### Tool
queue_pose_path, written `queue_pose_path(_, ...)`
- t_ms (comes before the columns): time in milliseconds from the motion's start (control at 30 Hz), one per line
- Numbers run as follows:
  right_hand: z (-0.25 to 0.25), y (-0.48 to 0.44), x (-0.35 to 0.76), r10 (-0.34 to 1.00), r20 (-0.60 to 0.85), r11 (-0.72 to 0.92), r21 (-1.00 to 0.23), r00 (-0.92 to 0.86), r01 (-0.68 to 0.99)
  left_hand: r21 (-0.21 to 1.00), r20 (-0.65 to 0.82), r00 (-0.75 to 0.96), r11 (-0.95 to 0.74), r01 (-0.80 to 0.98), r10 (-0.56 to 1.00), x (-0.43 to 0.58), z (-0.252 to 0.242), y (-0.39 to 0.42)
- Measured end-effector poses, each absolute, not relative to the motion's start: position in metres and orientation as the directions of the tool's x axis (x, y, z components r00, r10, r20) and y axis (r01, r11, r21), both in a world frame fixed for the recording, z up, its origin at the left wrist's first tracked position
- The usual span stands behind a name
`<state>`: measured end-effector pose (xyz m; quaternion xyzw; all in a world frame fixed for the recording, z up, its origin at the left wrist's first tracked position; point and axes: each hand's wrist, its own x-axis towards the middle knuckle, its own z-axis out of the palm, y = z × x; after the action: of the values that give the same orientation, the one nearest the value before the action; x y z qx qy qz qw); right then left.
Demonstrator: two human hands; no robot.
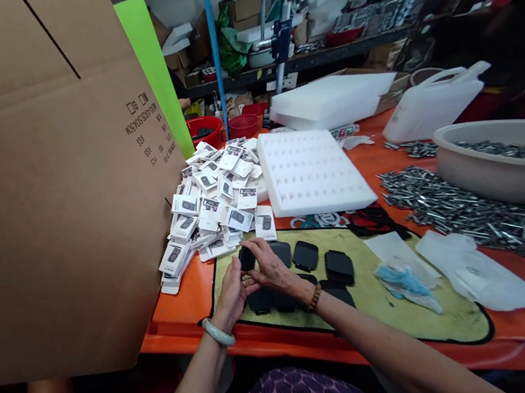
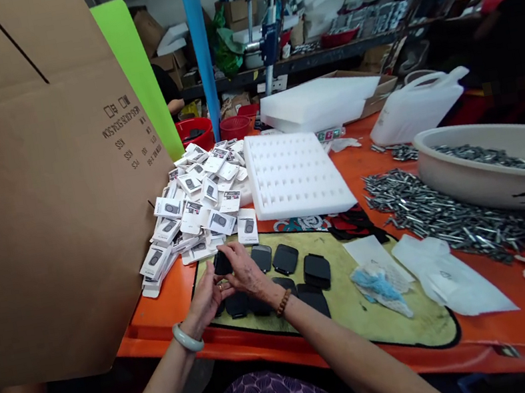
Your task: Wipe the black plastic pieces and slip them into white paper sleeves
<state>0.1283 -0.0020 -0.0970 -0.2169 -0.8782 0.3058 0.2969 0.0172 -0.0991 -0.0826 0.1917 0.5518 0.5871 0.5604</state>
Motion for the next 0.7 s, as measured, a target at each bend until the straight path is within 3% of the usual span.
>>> queue_pose_path(67,-0.108,-0.012,0.129,0.574,0.467,0.745,-0.639,-0.673,0.191,0.771,-0.414,-0.206,0.221,-0.598,0.887,0.016,-0.084,-0.089)
queue_pose_path(167,-0.119,-0.016,0.133,0.563,0.502,0.767,-0.614,-0.656,0.188,0.745,-0.453,-0.191,0.253,-0.617,0.871,0.011,-0.093,-0.076)
queue_pose_path(333,-0.118,-0.001,0.160,0.473,0.403,0.762,-0.633,-0.783,0.134,0.868,-0.439,-0.276,0.324,-0.377,0.855,-0.006,-0.110,-0.052)
queue_pose_path(433,-0.117,0.017,0.181,0.600,0.311,0.705,-0.642,-0.737,0.303,0.909,-0.406,-0.333,0.336,-0.249,0.851,-0.016,-0.119,-0.035)
queue_pose_path(533,-0.118,0.033,0.193,0.735,0.194,0.625,-0.566,-0.650,0.537,0.941,-0.326,-0.414,0.333,-0.057,0.850,-0.021,-0.128,-0.022)
queue_pose_path(700,-0.118,0.035,0.180,0.692,0.052,0.675,-0.401,-0.720,0.620,0.902,-0.125,-0.528,0.318,0.291,0.840,-0.012,-0.136,-0.018)
